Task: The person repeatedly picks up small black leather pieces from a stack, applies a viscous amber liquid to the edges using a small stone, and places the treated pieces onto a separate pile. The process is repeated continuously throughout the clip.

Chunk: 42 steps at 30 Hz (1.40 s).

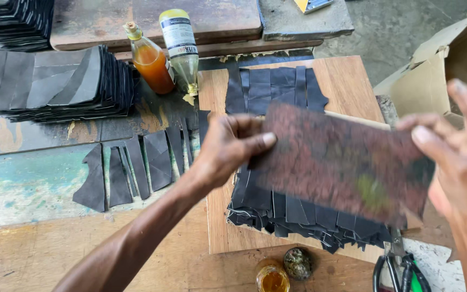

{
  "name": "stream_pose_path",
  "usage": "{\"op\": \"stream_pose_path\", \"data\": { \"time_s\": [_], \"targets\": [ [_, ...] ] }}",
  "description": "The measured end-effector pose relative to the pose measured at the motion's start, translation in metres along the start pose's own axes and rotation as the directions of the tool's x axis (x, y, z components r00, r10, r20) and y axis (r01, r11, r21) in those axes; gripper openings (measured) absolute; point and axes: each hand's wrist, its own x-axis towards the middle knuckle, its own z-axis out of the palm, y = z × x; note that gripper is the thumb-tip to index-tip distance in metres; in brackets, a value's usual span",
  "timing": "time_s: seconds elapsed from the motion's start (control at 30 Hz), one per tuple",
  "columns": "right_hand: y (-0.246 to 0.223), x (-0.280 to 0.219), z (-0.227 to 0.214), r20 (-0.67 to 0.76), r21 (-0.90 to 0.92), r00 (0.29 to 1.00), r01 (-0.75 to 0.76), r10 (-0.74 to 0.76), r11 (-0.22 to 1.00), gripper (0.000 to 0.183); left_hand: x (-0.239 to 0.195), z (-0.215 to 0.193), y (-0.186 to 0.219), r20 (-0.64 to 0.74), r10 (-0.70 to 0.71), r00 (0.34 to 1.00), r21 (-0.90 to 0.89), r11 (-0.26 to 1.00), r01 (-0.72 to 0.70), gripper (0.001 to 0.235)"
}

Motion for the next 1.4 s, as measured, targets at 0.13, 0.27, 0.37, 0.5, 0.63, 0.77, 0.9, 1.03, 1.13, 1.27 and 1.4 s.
{"op": "stream_pose_path", "data": {
  "time_s": [0.13,0.27,0.37,0.5,0.63,0.77,0.9,1.03,1.13,1.27,1.4],
  "targets": [
    [0.027,-0.054,-0.025,0.054,0.203,0.99,-0.138,0.129,0.969,0.079,-0.021,0.004,-0.022,0.077,-0.194,0.978,0.218,0.96,0.173,0.023],
    [0.038,-0.073,-0.035,-0.028,0.032,0.914,-0.404,0.405,0.914,0.079,-0.035,0.005,-0.028,0.014,-0.181,0.983,0.246,0.954,0.172,0.026],
    [0.042,-0.081,-0.03,0.075,0.085,0.982,-0.178,0.172,0.98,0.087,-0.034,0.003,-0.026,-0.047,-0.215,0.975,0.187,0.957,0.22,0.028],
    [0.053,-0.07,-0.032,-0.021,-0.194,0.993,-0.122,0.12,0.973,0.095,-0.02,0.0,-0.023,-0.097,-0.258,0.961,0.22,0.936,0.274,0.031],
    [0.058,-0.068,-0.028,-0.012,-0.246,0.998,-0.07,0.069,0.967,0.098,-0.012,-0.002,-0.027,-0.119,-0.276,0.954,0.362,0.883,0.3,0.033],
    [0.057,-0.066,-0.02,-0.136,-0.368,0.96,-0.279,0.245,0.887,0.096,-0.005,-0.002,-0.037,-0.114,-0.289,0.95,0.392,0.866,0.311,0.031],
    [0.056,-0.071,-0.025,-0.061,-0.304,0.985,-0.171,0.16,0.937,0.088,-0.001,0.0,-0.04,-0.146,-0.323,0.935,0.513,0.783,0.351,0.03],
    [0.047,-0.076,-0.02,-0.098,-0.326,0.966,-0.259,0.24,0.909,0.081,0.0,0.007,-0.035,-0.195,-0.346,0.918,0.533,0.748,0.395,0.032],
    [0.032,-0.084,-0.012,-0.116,-0.315,0.937,-0.35,0.33,0.882,0.083,0.0,0.009,-0.034,-0.219,-0.34,0.915,0.546,0.734,0.403,0.033],
    [0.024,-0.083,-0.007,-0.154,-0.288,0.853,-0.521,0.498,0.804,0.087,0.001,0.009,-0.038,-0.233,-0.302,0.925,0.579,0.721,0.381,0.033],
    [0.023,-0.091,-0.011,-0.126,-0.313,0.881,-0.472,0.456,0.824,0.086,0.003,0.009,-0.042,-0.211,-0.298,0.931,0.582,0.727,0.365,0.034]
  ]
}}
